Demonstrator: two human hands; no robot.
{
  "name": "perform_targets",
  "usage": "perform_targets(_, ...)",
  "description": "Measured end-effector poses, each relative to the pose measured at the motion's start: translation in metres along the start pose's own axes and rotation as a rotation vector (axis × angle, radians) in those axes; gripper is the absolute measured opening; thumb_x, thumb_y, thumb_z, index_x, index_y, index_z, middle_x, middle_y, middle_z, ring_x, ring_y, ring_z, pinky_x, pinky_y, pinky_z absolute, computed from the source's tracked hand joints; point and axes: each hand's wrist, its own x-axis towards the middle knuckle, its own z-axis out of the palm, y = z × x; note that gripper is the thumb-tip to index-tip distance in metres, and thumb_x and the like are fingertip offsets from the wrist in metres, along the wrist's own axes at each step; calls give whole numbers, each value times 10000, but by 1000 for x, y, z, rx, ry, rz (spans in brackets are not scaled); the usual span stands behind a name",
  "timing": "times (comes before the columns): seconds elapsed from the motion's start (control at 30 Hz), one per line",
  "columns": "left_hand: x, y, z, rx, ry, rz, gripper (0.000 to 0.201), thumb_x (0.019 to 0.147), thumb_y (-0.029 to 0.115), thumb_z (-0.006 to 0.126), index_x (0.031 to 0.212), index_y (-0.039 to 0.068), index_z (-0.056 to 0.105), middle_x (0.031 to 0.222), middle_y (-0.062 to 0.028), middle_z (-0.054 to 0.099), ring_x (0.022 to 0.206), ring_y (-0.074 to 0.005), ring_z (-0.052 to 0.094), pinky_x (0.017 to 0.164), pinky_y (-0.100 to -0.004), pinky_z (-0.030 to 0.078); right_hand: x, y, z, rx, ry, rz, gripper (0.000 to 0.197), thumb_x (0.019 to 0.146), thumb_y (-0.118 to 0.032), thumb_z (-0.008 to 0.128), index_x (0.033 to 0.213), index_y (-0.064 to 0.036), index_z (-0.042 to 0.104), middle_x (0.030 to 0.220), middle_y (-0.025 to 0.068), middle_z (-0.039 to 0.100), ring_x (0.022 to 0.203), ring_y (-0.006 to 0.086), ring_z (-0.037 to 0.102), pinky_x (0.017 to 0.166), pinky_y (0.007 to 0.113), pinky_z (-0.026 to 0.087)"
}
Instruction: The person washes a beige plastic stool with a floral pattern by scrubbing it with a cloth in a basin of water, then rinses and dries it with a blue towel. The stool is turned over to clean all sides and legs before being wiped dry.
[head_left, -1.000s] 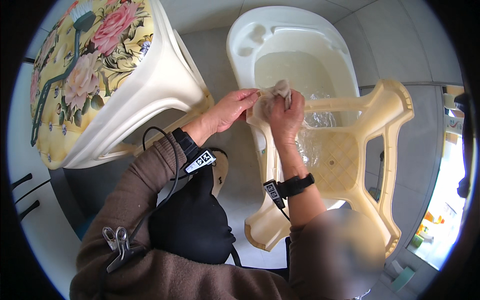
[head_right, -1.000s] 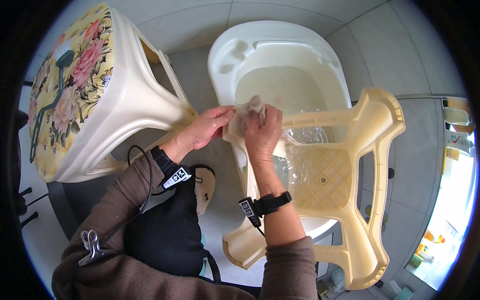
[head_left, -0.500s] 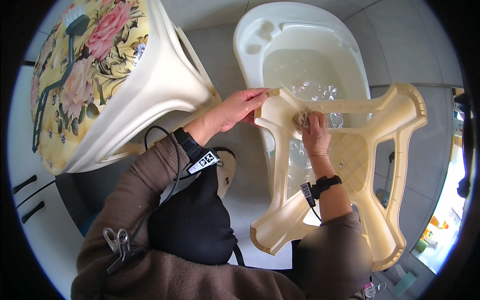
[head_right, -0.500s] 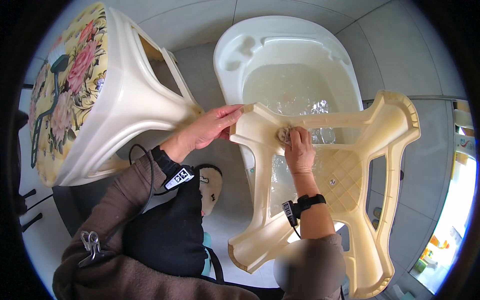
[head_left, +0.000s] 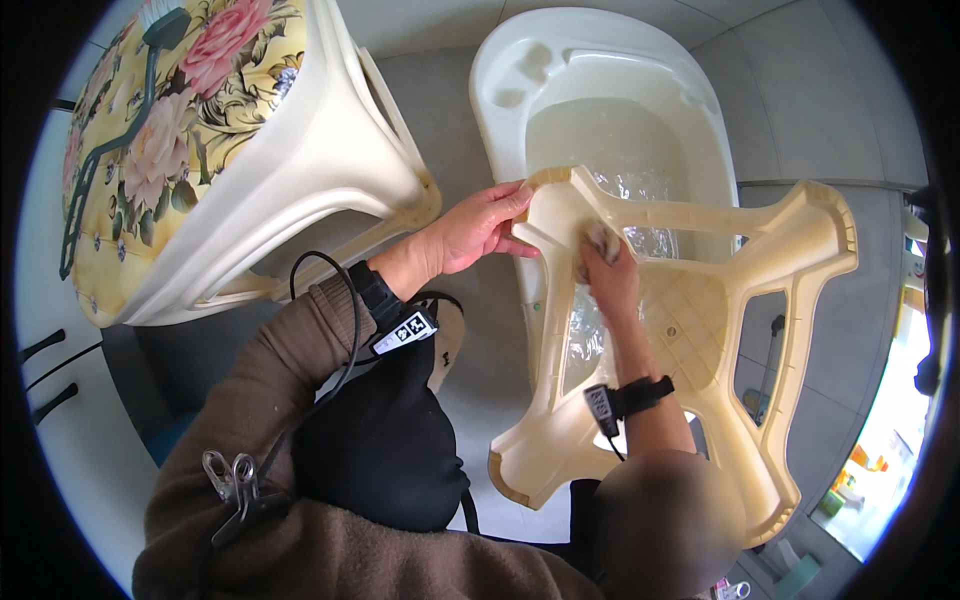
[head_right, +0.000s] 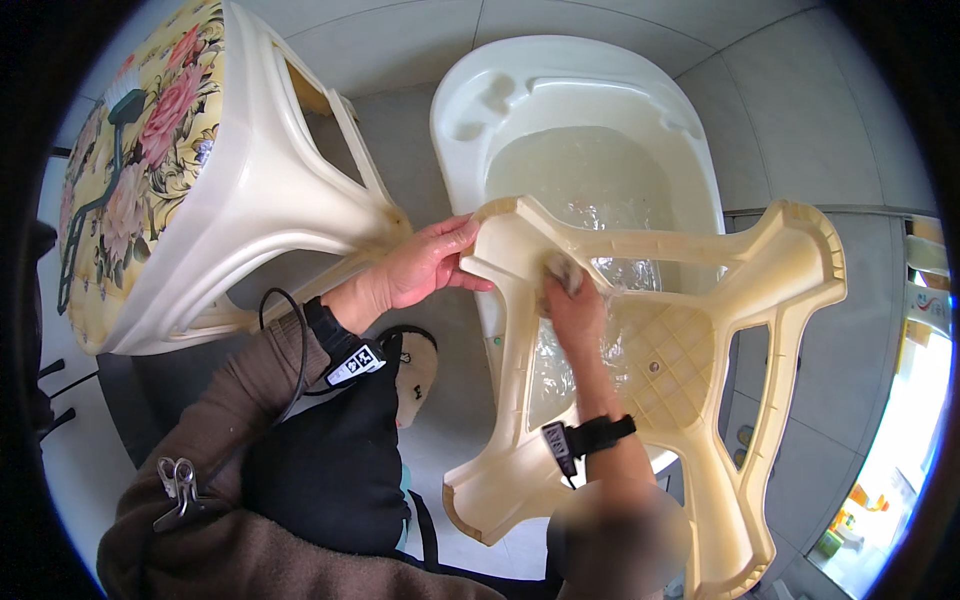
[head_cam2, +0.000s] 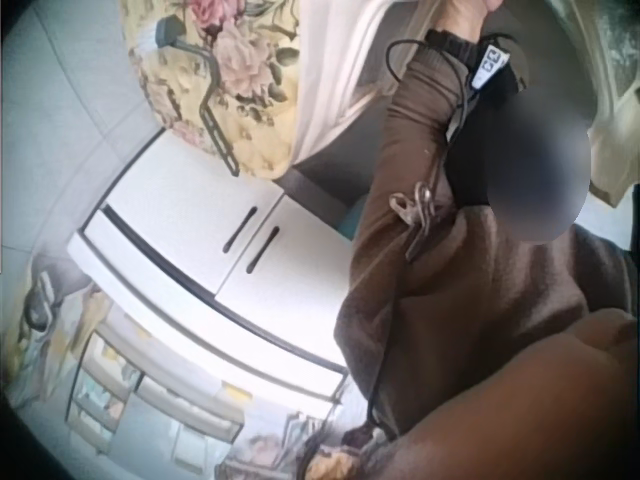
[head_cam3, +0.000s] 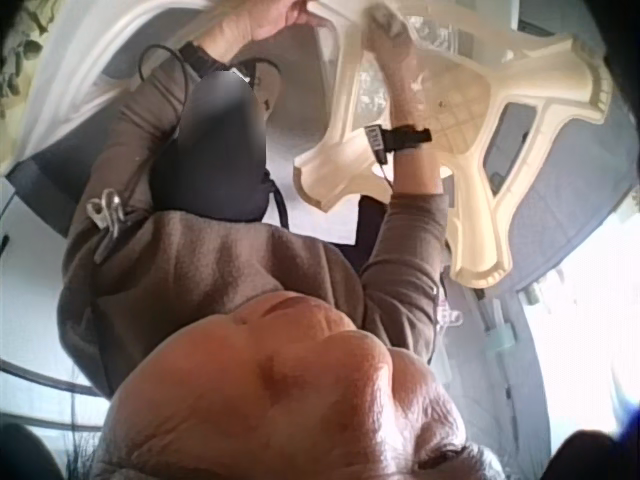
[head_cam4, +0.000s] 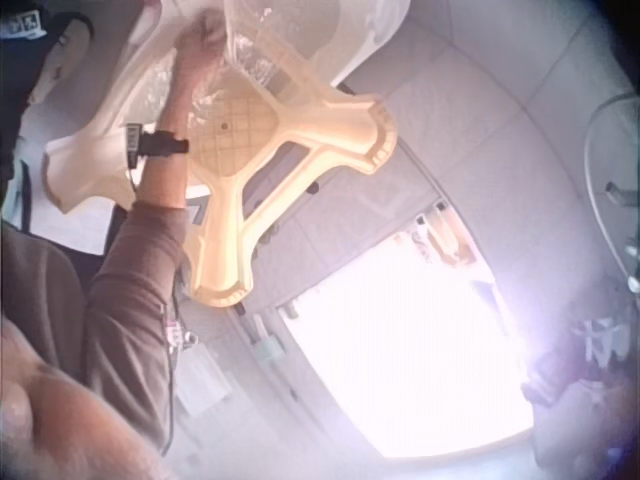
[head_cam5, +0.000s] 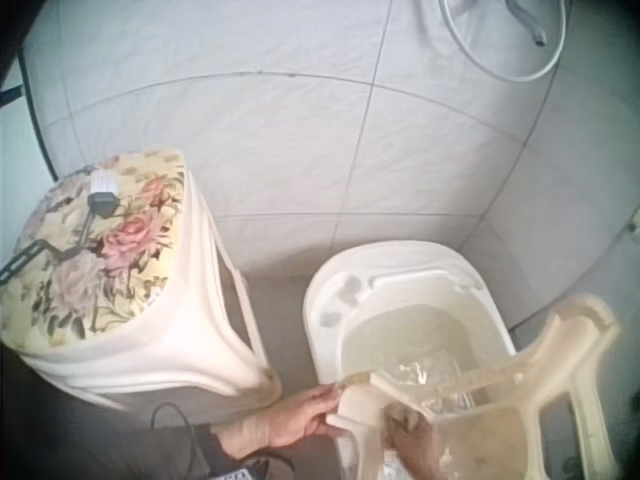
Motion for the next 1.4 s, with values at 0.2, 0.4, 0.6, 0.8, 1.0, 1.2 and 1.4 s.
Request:
perform_targets(0.2,2,5,3,54,42,28,447,1051,403,494,1383,105,506,1173,-7,592,1110,-147,613,926,-397,580,-32,-99,24,-181,379,-677,402,787,-41,681,1179,-115,633,1100,165,594,1011,376,608,844,434,525)
perform_targets(0.4,-5,7,-3,143,10,55,445,1065,348,475,1409,67,477,1206,-35,589,1131,-169,613,968,-426,574,-25,-76,31,-298,387,-839,484,763,0,643,1238,-78,595,1117,174,585,1051,387,591,865,449,530)
perform_targets(0.6,-8,3,-3,167,9,43,436,1074,340,457,1406,57,475,1146,-25,574,1082,-157,610,958,-413,577,-17,-54,15,-353,308,-562,371,811,-56,634,1180,-38,610,1084,192,591,992,413,602,819,468,529)
perform_targets(0.8,-11,3,-4,166,21,12,471,1076,356,450,1459,82,443,1265,-52,586,1150,-164,600,931,-376,582,-38,-95,25,-239,285,-730,398,807,-26,622,1205,-27,628,1057,201,595,961,398,607,845,443,512)
perform_targets(1.0,-13,4,-3,177,5,15,526,1065,436,429,1466,95,438,1343,-64,571,1196,-192,593,961,-415,563,-31,-67,24,-252,240,-925,511,773,64,612,1273,-42,585,1157,206,572,1069,407,572,930,455,499)
perform_targets(1.2,-10,6,-13,2,-115,-61,708,1028,619,306,1476,84,423,1410,-94,536,1273,-228,558,1044,-438,507,13,58,-6,-322,80,-539,425,805,12,649,1214,-96,606,1206,188,596,1100,418,592,946,447,505)
perform_targets(1.4,-10,9,-2,49,-85,31,675,1035,615,297,1546,178,356,1465,-51,488,1285,-197,536,1054,-414,492,53,88,-14,-632,-91,297,342,851,-270,646,1132,-77,672,1083,215,691,1025,449,635,933,474,502)
